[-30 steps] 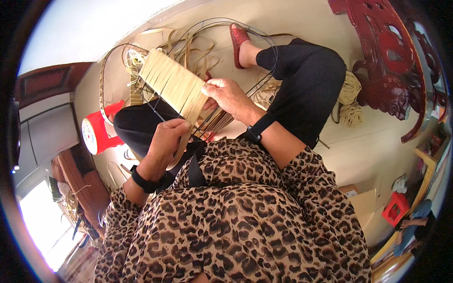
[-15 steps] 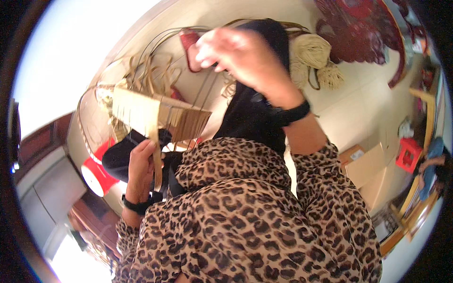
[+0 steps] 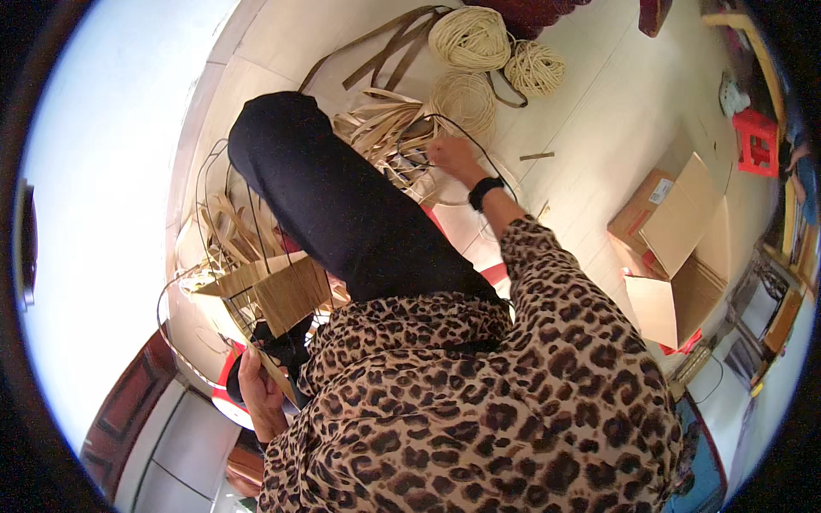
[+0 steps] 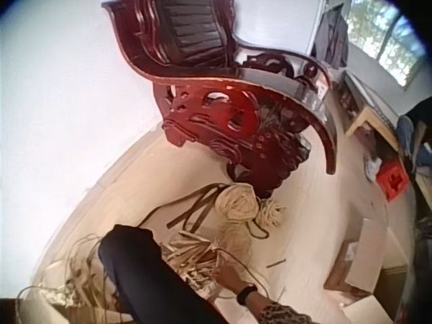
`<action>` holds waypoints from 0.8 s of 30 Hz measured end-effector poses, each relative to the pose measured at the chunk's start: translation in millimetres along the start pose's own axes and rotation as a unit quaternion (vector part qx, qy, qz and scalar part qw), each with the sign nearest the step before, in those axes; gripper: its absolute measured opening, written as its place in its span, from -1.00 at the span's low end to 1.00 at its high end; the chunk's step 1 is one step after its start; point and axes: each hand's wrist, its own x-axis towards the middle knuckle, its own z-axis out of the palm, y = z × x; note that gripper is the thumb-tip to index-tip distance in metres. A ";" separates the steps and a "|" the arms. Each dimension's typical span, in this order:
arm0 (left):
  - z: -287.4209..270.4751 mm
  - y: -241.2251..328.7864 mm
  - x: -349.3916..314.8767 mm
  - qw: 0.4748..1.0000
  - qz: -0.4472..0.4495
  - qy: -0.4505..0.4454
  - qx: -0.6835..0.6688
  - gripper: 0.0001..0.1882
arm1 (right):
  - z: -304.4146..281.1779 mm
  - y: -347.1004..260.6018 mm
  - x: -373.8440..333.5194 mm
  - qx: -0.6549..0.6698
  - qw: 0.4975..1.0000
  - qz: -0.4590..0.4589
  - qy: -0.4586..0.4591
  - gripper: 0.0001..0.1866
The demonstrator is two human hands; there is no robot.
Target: The person weaves strips of bamboo through a metal frame to form a basket, using scissors to trim the strips as needed.
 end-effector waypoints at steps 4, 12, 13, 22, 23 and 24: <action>-0.1 5.8 -5.6 1.000 0.012 -0.005 -0.001 -0.81 | 45.3 -13.1 -5.8 -0.062 0.996 0.033 -0.053 -0.83; -2.8 9.4 -8.6 1.000 0.000 -0.017 -0.020 -0.82 | 61.5 -30.7 -6.3 -0.190 0.981 -0.030 -0.034 -0.88; -2.6 9.2 -9.9 1.000 -0.003 -0.017 -0.020 -0.83 | 57.3 -32.7 -10.4 -0.188 0.981 -0.031 -0.038 -0.88; -5.8 7.3 -9.8 1.000 -0.009 -0.017 -0.019 -0.85 | 27.2 -16.3 -42.2 -0.324 0.937 0.102 -0.080 -0.80; -5.1 7.7 -9.8 1.000 -0.011 -0.019 -0.017 -0.85 | 27.5 -14.9 -41.8 -0.317 0.937 0.119 -0.087 -0.80; -4.4 8.0 -9.8 1.000 -0.012 -0.020 -0.015 -0.85 | 27.6 -14.0 -40.8 -0.311 0.936 0.135 -0.094 -0.80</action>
